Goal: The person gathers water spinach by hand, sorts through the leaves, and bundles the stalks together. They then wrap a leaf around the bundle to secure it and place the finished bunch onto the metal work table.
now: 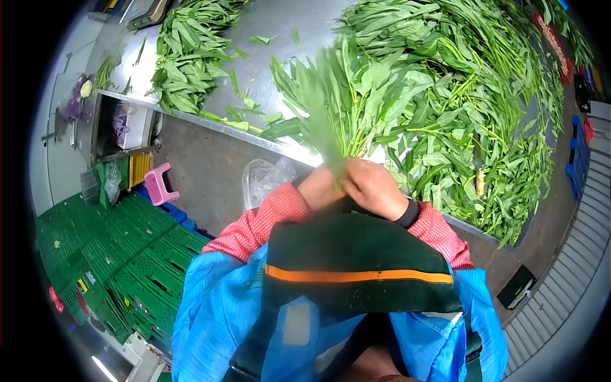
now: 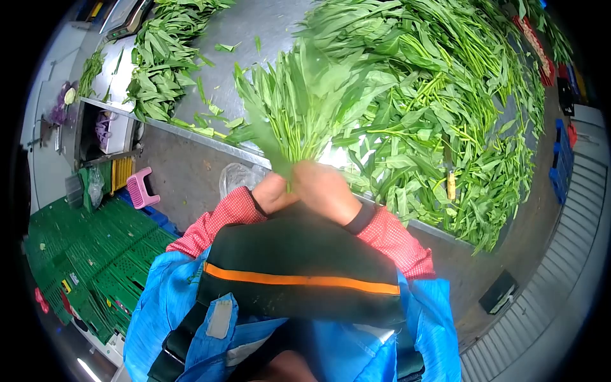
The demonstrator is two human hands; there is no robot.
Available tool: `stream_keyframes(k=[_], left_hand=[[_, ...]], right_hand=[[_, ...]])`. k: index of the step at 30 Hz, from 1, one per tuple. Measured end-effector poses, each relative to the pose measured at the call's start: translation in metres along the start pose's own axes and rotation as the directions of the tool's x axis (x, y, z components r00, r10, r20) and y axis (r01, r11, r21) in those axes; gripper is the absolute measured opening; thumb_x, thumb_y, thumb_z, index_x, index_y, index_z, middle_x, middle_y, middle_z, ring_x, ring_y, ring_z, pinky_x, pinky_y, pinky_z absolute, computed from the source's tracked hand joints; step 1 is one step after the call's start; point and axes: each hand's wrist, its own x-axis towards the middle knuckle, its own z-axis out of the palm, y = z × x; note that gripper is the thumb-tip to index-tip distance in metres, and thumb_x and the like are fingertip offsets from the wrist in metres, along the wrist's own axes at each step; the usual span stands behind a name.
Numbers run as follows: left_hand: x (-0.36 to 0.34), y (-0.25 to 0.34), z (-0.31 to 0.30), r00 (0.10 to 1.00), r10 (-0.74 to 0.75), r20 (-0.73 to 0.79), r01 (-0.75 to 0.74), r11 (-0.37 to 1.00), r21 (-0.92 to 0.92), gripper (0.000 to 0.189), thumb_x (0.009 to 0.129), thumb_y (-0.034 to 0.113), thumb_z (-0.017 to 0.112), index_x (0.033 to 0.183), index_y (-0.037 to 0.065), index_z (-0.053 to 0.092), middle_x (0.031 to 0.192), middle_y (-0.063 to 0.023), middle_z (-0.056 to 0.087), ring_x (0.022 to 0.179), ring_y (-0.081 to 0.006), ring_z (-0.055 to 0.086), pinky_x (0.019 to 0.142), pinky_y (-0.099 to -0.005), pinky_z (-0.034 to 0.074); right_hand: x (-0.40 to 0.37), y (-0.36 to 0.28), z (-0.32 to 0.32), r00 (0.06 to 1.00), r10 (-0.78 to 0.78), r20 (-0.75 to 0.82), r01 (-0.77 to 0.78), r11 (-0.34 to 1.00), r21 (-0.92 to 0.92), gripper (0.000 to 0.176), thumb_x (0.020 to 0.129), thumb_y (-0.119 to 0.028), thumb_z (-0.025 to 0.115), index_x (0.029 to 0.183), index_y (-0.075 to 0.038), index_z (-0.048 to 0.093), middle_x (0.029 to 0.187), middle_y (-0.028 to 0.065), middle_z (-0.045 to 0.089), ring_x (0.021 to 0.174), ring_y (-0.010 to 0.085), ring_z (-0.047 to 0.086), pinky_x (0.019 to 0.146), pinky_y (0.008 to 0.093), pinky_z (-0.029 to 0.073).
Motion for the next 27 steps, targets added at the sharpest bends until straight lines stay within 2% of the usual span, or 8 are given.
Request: stream_keyframes(k=[5, 7, 11, 14, 15, 17, 21, 27], left_hand=[[-0.012, 0.047, 0.019, 0.961, 0.276, 0.027, -0.277, 0.956, 0.096, 0.02, 0.099, 0.021, 0.049, 0.101, 0.001, 0.053, 0.089, -0.0054, 0.056, 0.086, -0.0149, 0.057, 0.077, -0.0305, 0.048], [-0.004, 0.04, 0.021, 0.952, -0.305, 0.014, 0.241, 0.724, -0.646, 0.019, 0.099, 0.02, 0.05, 0.1, 0.002, 0.053, 0.089, -0.0056, 0.056, 0.085, -0.0143, 0.056, 0.075, -0.0309, 0.048], [-0.005, 0.042, 0.025, 0.967, -0.195, -0.163, 0.131, 0.932, -0.338, 0.018, 0.099, 0.02, 0.05, 0.101, 0.002, 0.053, 0.09, -0.0043, 0.055, 0.084, -0.0141, 0.055, 0.074, -0.0293, 0.047], [0.006, 0.017, 0.015, 0.986, -0.091, -0.139, 0.043, 0.948, -0.317, 0.021, 0.096, 0.019, 0.055, 0.113, 0.006, 0.053, 0.097, -0.0048, 0.057, 0.087, -0.0154, 0.056, 0.08, -0.0319, 0.048], [0.009, 0.007, 0.01, 0.992, -0.054, -0.115, 0.015, 0.948, -0.319, 0.025, 0.095, 0.018, 0.057, 0.118, 0.008, 0.054, 0.101, -0.0049, 0.058, 0.089, -0.016, 0.056, 0.083, -0.0335, 0.049], [0.007, 0.042, 0.025, 0.959, -0.28, -0.053, 0.12, 0.565, -0.816, 0.027, 0.094, 0.017, 0.059, 0.119, 0.008, 0.054, 0.1, -0.0048, 0.058, 0.088, -0.0157, 0.056, 0.082, -0.0324, 0.049], [0.004, 0.048, 0.028, 0.96, -0.273, -0.063, 0.148, 0.686, -0.712, 0.028, 0.094, 0.016, 0.059, 0.12, 0.009, 0.054, 0.105, -0.0066, 0.061, 0.088, -0.0145, 0.057, 0.082, -0.0304, 0.049], [0.0, 0.058, 0.028, 0.961, -0.267, -0.067, 0.162, 0.743, -0.649, 0.03, 0.093, 0.019, 0.06, 0.122, 0.01, 0.055, 0.105, -0.0055, 0.064, 0.087, -0.0137, 0.058, 0.081, -0.0299, 0.049]], right_hand=[[-0.002, -0.011, -0.01, 0.957, -0.233, 0.175, 0.222, 0.972, 0.08, 0.013, 0.08, -0.008, 0.066, 0.081, -0.003, 0.054, 0.071, 0.0132, 0.054, 0.066, 0.0284, 0.057, 0.059, 0.0374, 0.046], [-0.002, -0.019, -0.023, 0.965, -0.101, 0.244, 0.036, 0.966, 0.258, 0.014, 0.08, -0.008, 0.068, 0.082, -0.003, 0.055, 0.07, 0.0096, 0.054, 0.065, 0.0224, 0.057, 0.059, 0.0335, 0.046], [-0.009, -0.033, -0.027, 0.89, -0.113, 0.441, -0.233, 0.718, 0.656, 0.016, 0.082, -0.009, 0.07, 0.082, -0.002, 0.056, 0.071, 0.003, 0.055, 0.064, 0.013, 0.053, 0.059, 0.0273, 0.044], [-0.02, -0.007, -0.036, 0.991, 0.133, -0.007, -0.058, 0.479, 0.876, 0.021, 0.095, -0.025, 0.056, 0.087, -0.006, 0.057, 0.077, 0.0026, 0.057, 0.066, 0.0114, 0.054, 0.058, 0.025, 0.044], [-0.016, -0.003, -0.045, 0.897, 0.441, -0.035, -0.049, 0.178, 0.983, 0.022, 0.096, -0.031, 0.051, 0.097, -0.009, 0.055, 0.074, 0.002, 0.054, 0.063, 0.0105, 0.052, 0.056, 0.0236, 0.042], [-0.006, 0.026, -0.063, 0.743, 0.644, -0.182, 0.034, 0.236, 0.971, 0.013, 0.095, -0.022, 0.055, 0.101, -0.011, 0.055, 0.066, -0.0029, 0.049, 0.054, 0.0058, 0.045, 0.052, 0.0183, 0.037], [-0.01, 0.049, -0.033, 0.818, 0.514, -0.26, -0.394, 0.828, 0.399, 0.019, 0.086, -0.008, 0.063, 0.105, -0.006, 0.057, 0.07, -0.0029, 0.055, 0.059, 0.0087, 0.052, 0.053, 0.0245, 0.041], [0.005, 0.036, -0.024, 0.941, 0.068, -0.33, -0.183, 0.925, -0.333, 0.018, 0.08, -0.009, 0.065, 0.098, -0.008, 0.059, 0.075, 0.0074, 0.058, 0.067, 0.0285, 0.059, 0.061, 0.0369, 0.049]])
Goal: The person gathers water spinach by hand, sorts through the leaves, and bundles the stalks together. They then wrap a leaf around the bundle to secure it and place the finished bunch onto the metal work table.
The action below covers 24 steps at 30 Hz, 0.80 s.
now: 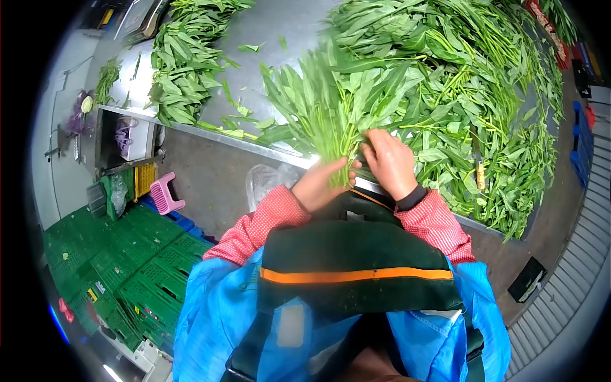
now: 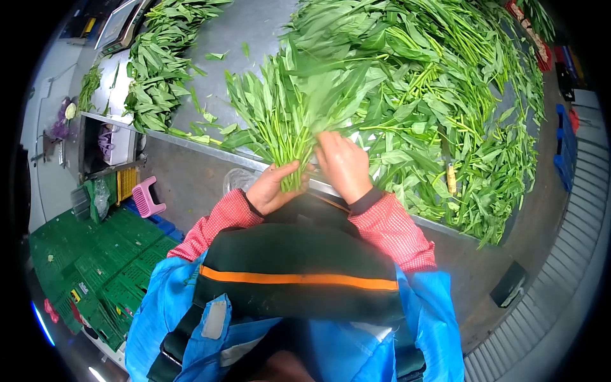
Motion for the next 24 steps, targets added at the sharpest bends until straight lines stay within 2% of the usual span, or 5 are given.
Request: stream_keyframes(k=[1, 8, 15, 18, 24], left_hand=[[0.0, 0.0, -0.001, 1.0, 0.001, -0.01, -0.001, 1.0, 0.004, 0.03, 0.094, 0.019, 0.059, 0.122, 0.01, 0.055, 0.105, -0.0054, 0.064, 0.087, -0.0137, 0.058, 0.081, -0.0298, 0.049], [-0.001, 0.001, 0.002, 0.999, 0.01, -0.045, -0.006, 0.997, 0.083, 0.028, 0.095, 0.022, 0.056, 0.121, 0.01, 0.055, 0.103, -0.0055, 0.065, 0.086, -0.0144, 0.06, 0.078, -0.0305, 0.051], [0.0, 0.002, 0.005, 0.997, -0.006, -0.082, 0.019, 0.988, 0.154, 0.023, 0.096, 0.022, 0.054, 0.116, 0.011, 0.056, 0.101, -0.0051, 0.065, 0.084, -0.0154, 0.06, 0.077, -0.0317, 0.052], [-0.001, 0.001, 0.009, 0.988, 0.001, -0.155, 0.028, 0.983, 0.181, 0.023, 0.096, 0.022, 0.053, 0.116, 0.011, 0.055, 0.1, -0.005, 0.065, 0.084, -0.0157, 0.06, 0.076, -0.0321, 0.052], [0.002, 0.0, 0.007, 0.99, 0.007, -0.139, 0.031, 0.963, 0.269, 0.024, 0.097, 0.021, 0.052, 0.117, 0.009, 0.053, 0.101, -0.0058, 0.064, 0.083, -0.016, 0.06, 0.074, -0.0314, 0.053]], right_hand=[[0.0, 0.0, -0.007, 0.998, -0.044, 0.041, 0.048, 0.994, -0.102, 0.017, 0.078, -0.01, 0.066, 0.094, -0.009, 0.059, 0.077, 0.0077, 0.055, 0.071, 0.0278, 0.059, 0.061, 0.0369, 0.049], [0.001, -0.01, -0.018, 0.969, -0.136, 0.206, 0.151, 0.987, -0.06, 0.02, 0.075, -0.011, 0.065, 0.094, -0.01, 0.059, 0.084, 0.007, 0.051, 0.077, 0.0259, 0.058, 0.061, 0.0363, 0.049], [0.007, -0.008, -0.022, 0.931, -0.287, 0.227, 0.324, 0.934, -0.151, 0.019, 0.073, -0.02, 0.065, 0.085, -0.009, 0.053, 0.083, 0.0074, 0.05, 0.078, 0.0263, 0.054, 0.067, 0.0368, 0.047], [-0.004, -0.004, -0.018, 0.932, -0.291, 0.215, 0.323, 0.937, -0.133, 0.02, 0.073, -0.021, 0.066, 0.084, -0.009, 0.053, 0.083, 0.0084, 0.05, 0.078, 0.0266, 0.052, 0.07, 0.038, 0.046], [-0.004, 0.008, -0.004, 0.987, -0.065, 0.148, 0.041, 0.987, 0.158, 0.024, 0.078, -0.011, 0.064, 0.1, -0.002, 0.059, 0.089, 0.0132, 0.06, 0.082, 0.0333, 0.059, 0.072, 0.0401, 0.048]])
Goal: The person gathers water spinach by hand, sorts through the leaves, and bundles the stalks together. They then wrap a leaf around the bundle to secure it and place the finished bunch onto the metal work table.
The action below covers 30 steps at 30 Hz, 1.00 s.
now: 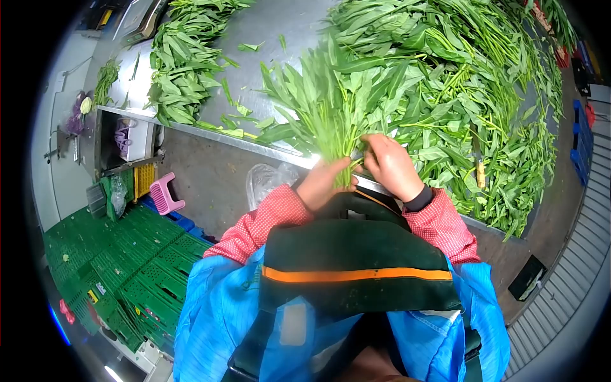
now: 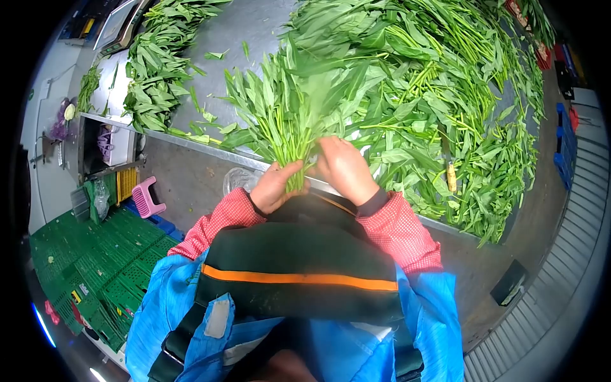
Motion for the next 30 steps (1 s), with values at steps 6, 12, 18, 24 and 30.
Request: stream_keyframes(k=[6, 12, 18, 24, 30], left_hand=[[-0.002, 0.001, 0.005, 1.0, 0.03, -0.007, -0.029, 0.999, 0.027, 0.024, 0.098, 0.021, 0.05, 0.119, 0.01, 0.052, 0.102, -0.0061, 0.062, 0.082, -0.0154, 0.06, 0.072, -0.0314, 0.053], [0.001, -0.002, 0.003, 1.0, 0.024, -0.003, -0.024, 1.0, 0.013, 0.025, 0.098, 0.022, 0.049, 0.121, 0.011, 0.051, 0.104, -0.0047, 0.061, 0.085, -0.015, 0.059, 0.076, -0.0337, 0.052], [0.001, -0.004, 0.006, 0.998, 0.035, -0.055, -0.039, 0.997, -0.07, 0.024, 0.098, 0.021, 0.049, 0.12, 0.012, 0.052, 0.106, -0.0031, 0.061, 0.094, -0.0149, 0.059, 0.079, -0.0338, 0.051], [0.012, -0.013, -0.007, 0.997, 0.076, 0.035, -0.073, 0.995, -0.06, 0.019, 0.097, 0.023, 0.052, 0.1, 0.004, 0.054, 0.087, -0.0076, 0.053, 0.085, -0.0181, 0.055, 0.073, -0.0334, 0.05], [0.011, -0.009, -0.004, 0.999, 0.04, 0.031, -0.034, 0.982, -0.187, 0.017, 0.094, 0.022, 0.058, 0.102, 0.008, 0.055, 0.091, -0.0043, 0.059, 0.085, -0.0169, 0.058, 0.081, -0.0354, 0.049]], right_hand=[[0.002, -0.01, -0.001, 0.923, 0.348, 0.165, -0.363, 0.929, 0.072, 0.021, 0.08, -0.018, 0.068, 0.083, 0.001, 0.063, 0.085, 0.017, 0.061, 0.078, 0.0334, 0.061, 0.069, 0.0401, 0.048], [-0.003, 0.009, 0.026, 0.868, 0.45, 0.209, -0.493, 0.736, 0.464, 0.022, 0.081, -0.019, 0.071, 0.075, 0.001, 0.062, 0.078, 0.0087, 0.052, 0.067, 0.0214, 0.057, 0.062, 0.0321, 0.045], [-0.007, -0.03, 0.008, 0.998, 0.009, -0.067, -0.01, 1.0, -0.029, 0.015, 0.079, -0.008, 0.068, 0.072, -0.003, 0.055, 0.073, 0.0104, 0.05, 0.062, 0.0276, 0.057, 0.057, 0.0382, 0.046], [-0.022, -0.046, -0.005, 0.972, -0.205, 0.119, 0.145, 0.912, 0.384, 0.009, 0.079, -0.008, 0.068, 0.079, -0.004, 0.06, 0.071, 0.0105, 0.053, 0.067, 0.0262, 0.056, 0.06, 0.0347, 0.046], [-0.026, -0.024, -0.029, 0.908, 0.204, 0.366, -0.319, 0.903, 0.288, 0.026, 0.089, -0.027, 0.063, 0.074, -0.006, 0.067, 0.065, 0.0131, 0.063, 0.057, 0.0282, 0.062, 0.055, 0.0345, 0.048]])
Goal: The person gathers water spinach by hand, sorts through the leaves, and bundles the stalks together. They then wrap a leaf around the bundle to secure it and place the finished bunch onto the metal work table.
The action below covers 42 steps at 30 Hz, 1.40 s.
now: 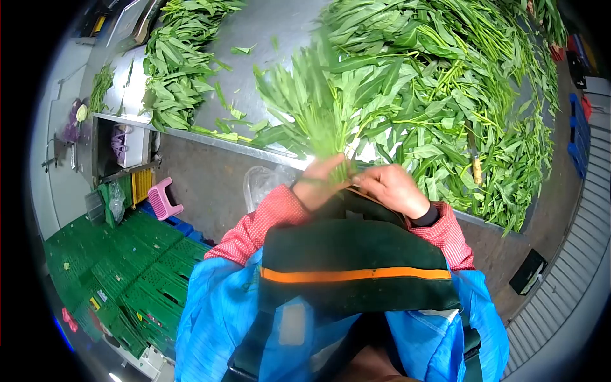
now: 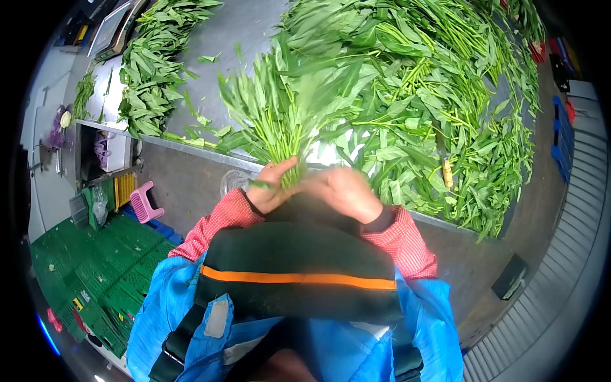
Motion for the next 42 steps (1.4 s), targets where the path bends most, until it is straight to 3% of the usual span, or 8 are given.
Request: stream_keyframes(k=[2, 7, 14, 20, 28, 31, 35, 42], left_hand=[[-0.005, 0.003, 0.004, 0.996, -0.081, -0.034, 0.078, 0.995, -0.069, 0.02, 0.091, 0.023, 0.064, 0.107, 0.01, 0.059, 0.093, 0.0002, 0.062, 0.085, -0.0136, 0.059, 0.083, -0.0339, 0.05], [-0.01, 0.014, 0.007, 0.967, -0.254, 0.002, 0.252, 0.961, 0.115, 0.02, 0.092, 0.024, 0.064, 0.106, 0.011, 0.059, 0.091, 0.0026, 0.059, 0.083, -0.0088, 0.055, 0.082, -0.0328, 0.05], [-0.022, 0.053, 0.019, 0.98, 0.188, -0.059, -0.143, 0.885, 0.442, 0.011, 0.094, 0.016, 0.057, 0.099, 0.007, 0.056, 0.07, 0.0012, 0.051, 0.058, -0.0099, 0.047, 0.059, -0.0261, 0.047], [-0.002, 0.055, 0.002, 0.994, 0.095, -0.056, -0.058, 0.88, 0.471, 0.009, 0.095, 0.014, 0.057, 0.09, 0.007, 0.054, 0.069, 0.0007, 0.051, 0.056, -0.0089, 0.045, 0.052, -0.0256, 0.041], [0.001, 0.036, 0.03, 0.988, 0.157, -0.012, -0.098, 0.67, 0.736, 0.014, 0.085, 0.003, 0.058, 0.099, 0.004, 0.058, 0.075, -0.0001, 0.056, 0.061, -0.0072, 0.049, 0.053, -0.0221, 0.039], [0.002, 0.03, 0.037, 0.987, 0.163, -0.002, -0.111, 0.683, 0.722, 0.017, 0.083, 0.004, 0.061, 0.099, 0.005, 0.058, 0.077, 0.0005, 0.056, 0.06, -0.0071, 0.048, 0.053, -0.0214, 0.039], [0.002, 0.024, 0.025, 0.991, 0.123, -0.055, -0.06, 0.768, 0.638, 0.024, 0.083, 0.004, 0.061, 0.107, 0.006, 0.057, 0.077, 0.0014, 0.056, 0.06, -0.0073, 0.048, 0.054, -0.0217, 0.04], [0.009, 0.032, 0.001, 0.999, -0.042, -0.006, 0.041, 0.894, 0.447, 0.026, 0.084, 0.001, 0.058, 0.11, 0.006, 0.059, 0.086, 0.0008, 0.06, 0.074, -0.0104, 0.058, 0.06, -0.0227, 0.046]], right_hand=[[-0.004, 0.01, -0.013, 0.992, 0.074, -0.103, -0.123, 0.744, -0.657, 0.024, 0.084, -0.029, 0.062, 0.074, -0.006, 0.065, 0.069, 0.015, 0.064, 0.065, 0.0319, 0.064, 0.059, 0.0419, 0.051], [0.022, 0.065, -0.036, 0.864, -0.121, -0.489, -0.274, 0.702, -0.657, 0.012, 0.081, -0.019, 0.065, 0.082, -0.008, 0.059, 0.076, 0.014, 0.061, 0.067, 0.0327, 0.062, 0.057, 0.0416, 0.05], [0.027, 0.058, -0.07, 0.82, -0.36, -0.445, -0.164, 0.597, -0.785, 0.006, 0.076, -0.006, 0.058, 0.079, -0.008, 0.054, 0.076, 0.0096, 0.057, 0.07, 0.0268, 0.061, 0.057, 0.0365, 0.05], [0.027, 0.021, -0.036, 0.861, -0.356, -0.362, 0.175, 0.877, -0.447, 0.011, 0.082, -0.016, 0.064, 0.089, -0.008, 0.064, 0.08, 0.0104, 0.064, 0.07, 0.0299, 0.064, 0.06, 0.0382, 0.051], [0.059, -0.023, 0.016, 0.95, 0.059, -0.307, -0.008, 0.986, 0.166, 0.014, 0.081, -0.012, 0.067, 0.091, -0.003, 0.062, 0.065, 0.0089, 0.059, 0.052, 0.0162, 0.055, 0.051, 0.0282, 0.044], [0.073, 0.002, 0.033, 0.962, -0.018, -0.272, 0.043, 0.996, 0.084, 0.012, 0.083, -0.01, 0.066, 0.087, -0.001, 0.06, 0.068, 0.0068, 0.061, 0.052, 0.0127, 0.055, 0.05, 0.0254, 0.043], [0.073, 0.015, 0.027, 0.985, 0.174, 0.024, -0.138, 0.684, 0.716, 0.008, 0.086, -0.004, 0.062, 0.09, 0.0, 0.056, 0.075, 0.0016, 0.061, 0.061, 0.0067, 0.056, 0.054, 0.0205, 0.045], [0.041, -0.004, -0.006, 0.96, -0.101, 0.261, -0.186, 0.468, 0.864, 0.015, 0.084, 0.003, 0.061, 0.099, 0.0, 0.057, 0.08, 0.0031, 0.063, 0.062, 0.0066, 0.055, 0.057, 0.0203, 0.045]])
